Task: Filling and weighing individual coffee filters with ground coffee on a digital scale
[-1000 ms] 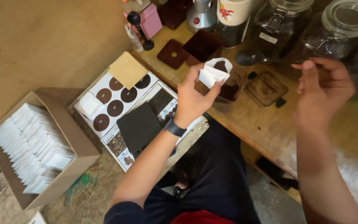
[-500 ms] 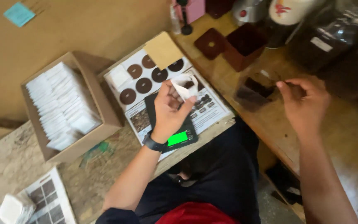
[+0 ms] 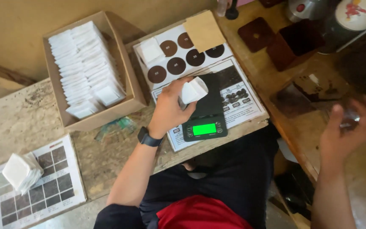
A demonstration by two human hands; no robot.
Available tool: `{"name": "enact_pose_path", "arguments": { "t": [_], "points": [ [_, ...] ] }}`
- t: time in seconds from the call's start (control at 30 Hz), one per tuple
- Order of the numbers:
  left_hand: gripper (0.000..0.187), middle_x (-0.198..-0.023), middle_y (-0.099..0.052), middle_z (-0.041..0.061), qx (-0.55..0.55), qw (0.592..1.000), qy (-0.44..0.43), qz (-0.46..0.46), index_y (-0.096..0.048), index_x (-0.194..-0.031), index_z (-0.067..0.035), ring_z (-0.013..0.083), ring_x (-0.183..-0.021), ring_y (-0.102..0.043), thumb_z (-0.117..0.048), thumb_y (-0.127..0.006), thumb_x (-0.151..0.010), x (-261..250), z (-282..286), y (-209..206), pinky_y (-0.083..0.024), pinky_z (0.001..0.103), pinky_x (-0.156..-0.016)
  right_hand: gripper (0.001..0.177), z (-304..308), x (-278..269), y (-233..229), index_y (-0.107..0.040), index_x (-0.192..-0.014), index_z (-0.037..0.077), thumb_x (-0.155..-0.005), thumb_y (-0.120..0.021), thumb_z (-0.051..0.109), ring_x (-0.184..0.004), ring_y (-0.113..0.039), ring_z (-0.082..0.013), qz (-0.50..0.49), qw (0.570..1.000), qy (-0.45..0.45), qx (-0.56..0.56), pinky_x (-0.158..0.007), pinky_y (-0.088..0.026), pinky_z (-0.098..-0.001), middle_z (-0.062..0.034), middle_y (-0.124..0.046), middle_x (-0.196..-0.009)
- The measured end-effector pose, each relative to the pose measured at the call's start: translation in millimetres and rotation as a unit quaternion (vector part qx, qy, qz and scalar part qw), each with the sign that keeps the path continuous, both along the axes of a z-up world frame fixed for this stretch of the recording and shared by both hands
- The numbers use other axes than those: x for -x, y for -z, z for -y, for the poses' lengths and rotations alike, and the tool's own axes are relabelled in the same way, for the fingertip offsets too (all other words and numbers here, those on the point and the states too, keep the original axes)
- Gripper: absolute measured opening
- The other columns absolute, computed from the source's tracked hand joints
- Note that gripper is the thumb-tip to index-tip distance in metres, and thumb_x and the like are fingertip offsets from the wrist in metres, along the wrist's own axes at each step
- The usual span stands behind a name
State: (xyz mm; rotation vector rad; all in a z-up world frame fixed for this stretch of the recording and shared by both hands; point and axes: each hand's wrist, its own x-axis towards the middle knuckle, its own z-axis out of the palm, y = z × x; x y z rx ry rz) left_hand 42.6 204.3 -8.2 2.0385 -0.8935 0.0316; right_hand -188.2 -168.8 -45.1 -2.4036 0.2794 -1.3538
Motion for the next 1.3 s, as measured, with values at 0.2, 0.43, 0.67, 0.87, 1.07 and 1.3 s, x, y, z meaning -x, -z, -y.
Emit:
{"name": "enact_pose_path", "arguments": {
  "t": [0.2,0.43,0.67,0.87,1.07,1.3],
  "points": [
    [0.06,-0.107,-0.071,0.014,-0.041,0.994,0.025,0.095,-0.056,-0.139,-0.006,0.0356,-0.1,-0.065,-0.022,-0.079,-0.085,-6.9,1.9,15.2,-0.049,0.048,-0.086,0.022,-1.7,28.9,47.2,-0.064,-0.131,-0.024,-0.114,-0.075,-0.015,-0.089,-0.059,-0.0352,-0.036,0.993,0.083,-0.076,-0.064,-0.044,-0.0376,-0.0353,-0.065,-0.117],
    [0.083,-0.071,-0.061,0.002,-0.101,0.99,0.03,0.091,-0.041,-0.155,-0.01,0.0317,-0.112,-0.057,-0.03,-0.083,-0.087,-12.3,6.1,30.1,-0.042,0.048,-0.091,0.028,-4.1,37.1,56.0,-0.062,-0.128,-0.022,-0.103,-0.071,-0.028,-0.103,-0.062,-0.0428,-0.019,0.997,0.057,-0.052,-0.06,-0.045,-0.04,-0.036,-0.058,-0.129],
    [0.084,-0.091,-0.068,0.007,-0.05,0.996,0.052,0.057,-0.038,-0.155,-0.008,0.036,-0.129,-0.056,-0.029,-0.084,-0.087,-12.1,6.5,34.9,-0.023,0.065,-0.125,0.031,-4.6,36.9,59.5,-0.064,-0.127,-0.018,-0.1,-0.075,-0.029,-0.108,-0.063,-0.0403,-0.048,0.99,0.106,-0.079,-0.063,-0.051,-0.0403,-0.0319,-0.058,-0.131],
    [0.077,-0.14,-0.061,0.018,-0.037,0.996,0.055,0.06,-0.042,-0.152,-0.007,0.0357,-0.137,-0.054,-0.029,-0.082,-0.09,-8.9,5.7,34.8,-0.022,0.065,-0.125,0.031,-8.1,36.1,56.0,-0.059,-0.128,-0.02,-0.102,-0.072,-0.031,-0.101,-0.063,-0.0403,-0.043,0.992,0.088,-0.08,-0.072,-0.053,-0.043,-0.0336,-0.059,-0.129],
    [0.082,-0.145,-0.057,0.019,-0.025,0.997,0.052,0.047,-0.045,-0.149,-0.006,0.0355,-0.14,-0.051,-0.032,-0.087,-0.084,-7.1,4.5,29.1,-0.021,0.063,-0.127,0.03,-10.7,35.9,54.1,-0.058,-0.13,-0.021,-0.103,-0.067,-0.032,-0.103,-0.062,-0.04,-0.039,0.988,0.089,-0.12,-0.076,-0.055,-0.043,-0.0343,-0.055,-0.131],
    [0.038,-0.137,-0.062,0.017,0.128,0.991,0.003,0.025,-0.058,-0.136,-0.006,0.0353,-0.135,-0.058,-0.026,-0.065,-0.104,-3.9,2.0,19.8,-0.044,0.052,-0.118,0.018,1.6,41.2,71.1,-0.064,-0.12,-0.015,-0.105,-0.062,-0.026,-0.102,-0.067,-0.0345,0.004,0.985,0.113,-0.132,-0.075,-0.052,-0.0364,-0.0283,-0.068,-0.119]
  ]
}}
